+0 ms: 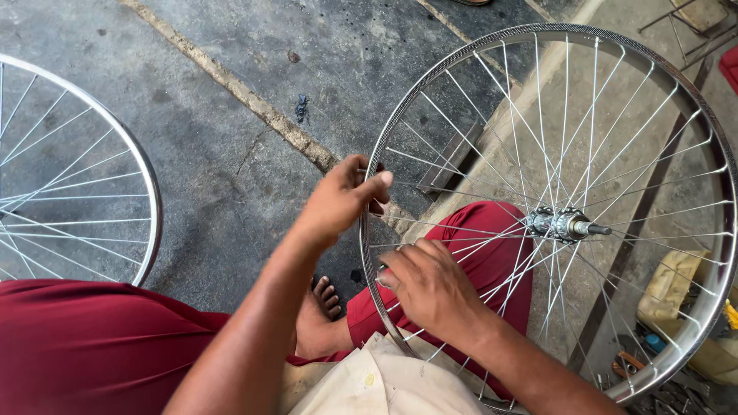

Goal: The person uses a spoke wrench to tighten the nipples on a bicycle wheel, rotating the wheel to access different spokes. The person works on one wheel at a time, occasionally pausing to adjust their grip or position.

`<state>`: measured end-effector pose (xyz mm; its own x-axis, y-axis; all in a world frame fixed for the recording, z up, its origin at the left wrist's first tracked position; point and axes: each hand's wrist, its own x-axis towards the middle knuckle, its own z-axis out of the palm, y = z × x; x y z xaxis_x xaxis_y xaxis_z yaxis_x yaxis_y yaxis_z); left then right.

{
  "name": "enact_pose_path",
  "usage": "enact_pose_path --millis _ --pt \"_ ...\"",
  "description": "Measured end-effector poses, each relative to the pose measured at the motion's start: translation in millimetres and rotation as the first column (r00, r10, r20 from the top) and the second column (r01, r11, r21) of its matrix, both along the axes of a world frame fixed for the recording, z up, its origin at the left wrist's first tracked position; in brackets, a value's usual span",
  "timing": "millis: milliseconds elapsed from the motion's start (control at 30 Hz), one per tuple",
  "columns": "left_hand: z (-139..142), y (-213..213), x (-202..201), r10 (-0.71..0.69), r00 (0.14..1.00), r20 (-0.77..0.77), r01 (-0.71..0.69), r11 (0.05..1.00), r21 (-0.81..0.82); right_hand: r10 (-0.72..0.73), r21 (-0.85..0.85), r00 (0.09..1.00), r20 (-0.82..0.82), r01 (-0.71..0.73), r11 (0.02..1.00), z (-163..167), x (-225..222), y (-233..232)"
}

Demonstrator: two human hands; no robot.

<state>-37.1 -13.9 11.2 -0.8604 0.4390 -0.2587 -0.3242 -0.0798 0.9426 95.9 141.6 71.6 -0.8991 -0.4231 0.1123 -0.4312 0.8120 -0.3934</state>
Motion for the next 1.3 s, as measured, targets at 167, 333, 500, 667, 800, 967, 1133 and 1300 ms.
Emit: enact_pose_path --millis 167,333,500,667,800,967,1133,1300 --pt "-15 23 6 0.176 0.93 -0.324 -0.262 0.933 -0.246 0.203 0.037 0.977 -0.062 -0.201 0.979 7 7 13" --pt "-17 23 6 0.154 0.936 -0.318 -0.217 0.96 -0.175 0.172 0.08 0.979 0.105 -0.181 0.98 -2 3 21" --pt "-11 23 10 0.147 0.932 -0.332 -0.2 0.971 -0.13 -0.103 0.049 0.972 0.211 0.095 0.994 -8 4 11" --pt "-5 19 12 0.152 0.905 -0.397 -0.223 0.965 -0.138 0.043 0.045 0.991 0.125 -0.049 0.998 3 10 10" --pt "-2 20 12 0.127 0.955 -0.267 -0.172 0.973 -0.153 0.151 0.071 0.986 0.069 -0.156 0.985 9 10 14" --pt "-1 18 13 0.13 0.956 -0.263 -0.155 0.985 -0.077 0.152 0.068 0.971 0.187 -0.167 0.984 10 7 18" --pt "2 18 13 0.11 0.971 -0.212 -0.122 0.992 -0.043 0.084 -0.056 0.994 0.073 -0.08 0.995 5 7 13" --pt "7 27 6 0.083 0.985 -0.151 -0.101 0.988 -0.114 0.141 -0.001 0.986 -0.087 -0.142 0.99 8 14 15"
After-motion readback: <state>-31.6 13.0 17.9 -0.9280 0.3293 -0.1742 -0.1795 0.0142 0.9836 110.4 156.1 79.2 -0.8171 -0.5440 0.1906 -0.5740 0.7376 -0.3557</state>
